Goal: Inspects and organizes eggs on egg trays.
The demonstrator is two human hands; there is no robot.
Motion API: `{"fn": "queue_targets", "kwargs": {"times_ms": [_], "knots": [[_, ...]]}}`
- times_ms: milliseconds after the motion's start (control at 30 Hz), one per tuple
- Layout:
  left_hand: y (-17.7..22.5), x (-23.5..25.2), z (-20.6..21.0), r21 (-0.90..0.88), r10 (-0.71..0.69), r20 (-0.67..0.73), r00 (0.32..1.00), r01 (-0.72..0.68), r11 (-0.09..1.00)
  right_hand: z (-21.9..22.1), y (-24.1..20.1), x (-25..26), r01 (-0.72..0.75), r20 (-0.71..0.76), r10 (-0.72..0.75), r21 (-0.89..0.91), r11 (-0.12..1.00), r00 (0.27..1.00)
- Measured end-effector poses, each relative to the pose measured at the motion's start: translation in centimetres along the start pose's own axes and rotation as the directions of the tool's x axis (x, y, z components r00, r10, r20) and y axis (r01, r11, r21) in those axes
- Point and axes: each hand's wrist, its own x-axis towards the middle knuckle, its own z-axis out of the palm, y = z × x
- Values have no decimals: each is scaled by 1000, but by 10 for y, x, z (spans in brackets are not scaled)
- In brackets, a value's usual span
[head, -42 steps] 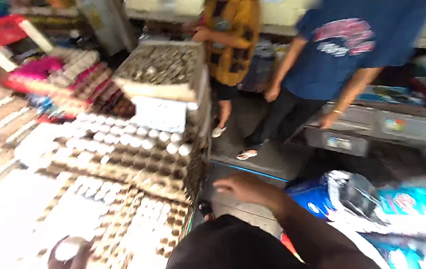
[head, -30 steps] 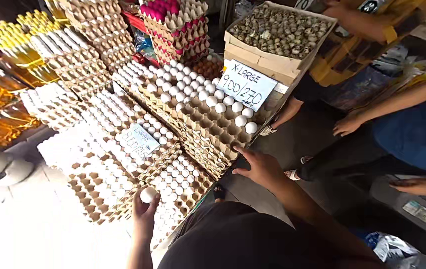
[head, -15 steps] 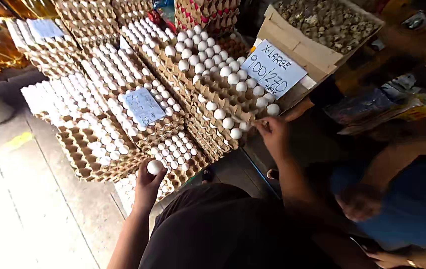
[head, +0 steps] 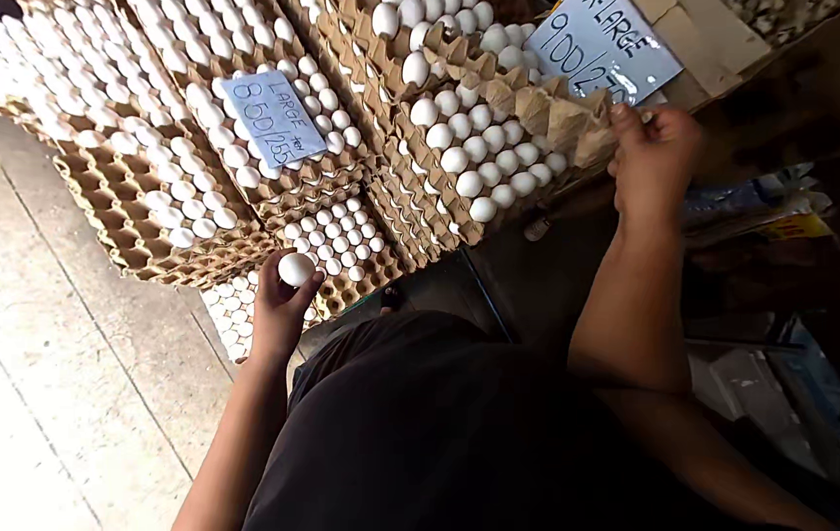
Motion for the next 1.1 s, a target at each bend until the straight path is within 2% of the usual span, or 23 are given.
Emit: {"fn": "queue_targets", "kwargs": {"times_ms": [233,467,733,833,1000,1100], "knots": [[-12,-1,-8,-80,67,-21,998,-69,994,-3,-7,8,-69,-33,74,140,988,997],[-15,-1,-24,-133,31,-72,997,-41,990,-2,-17,8,-108,1,109,142,984,994],[-18,-3,-19,-146,-9,-124,992,-9,989,3,-15,-3,-101,6,101,184,978,995],[-13,0,-14,-126,-29,-139,990,12,992,10,-12,-16,-84,20,82,130,988,996],[-13,6,0,-84,-5,-100,995,-3,996,34,-2,-55,38,59,-36,-33,999,998],[-9,15,10,-94,8,-67,998,-14,995,60,17,-73,145,-23,-146,-21,989,989]]}}
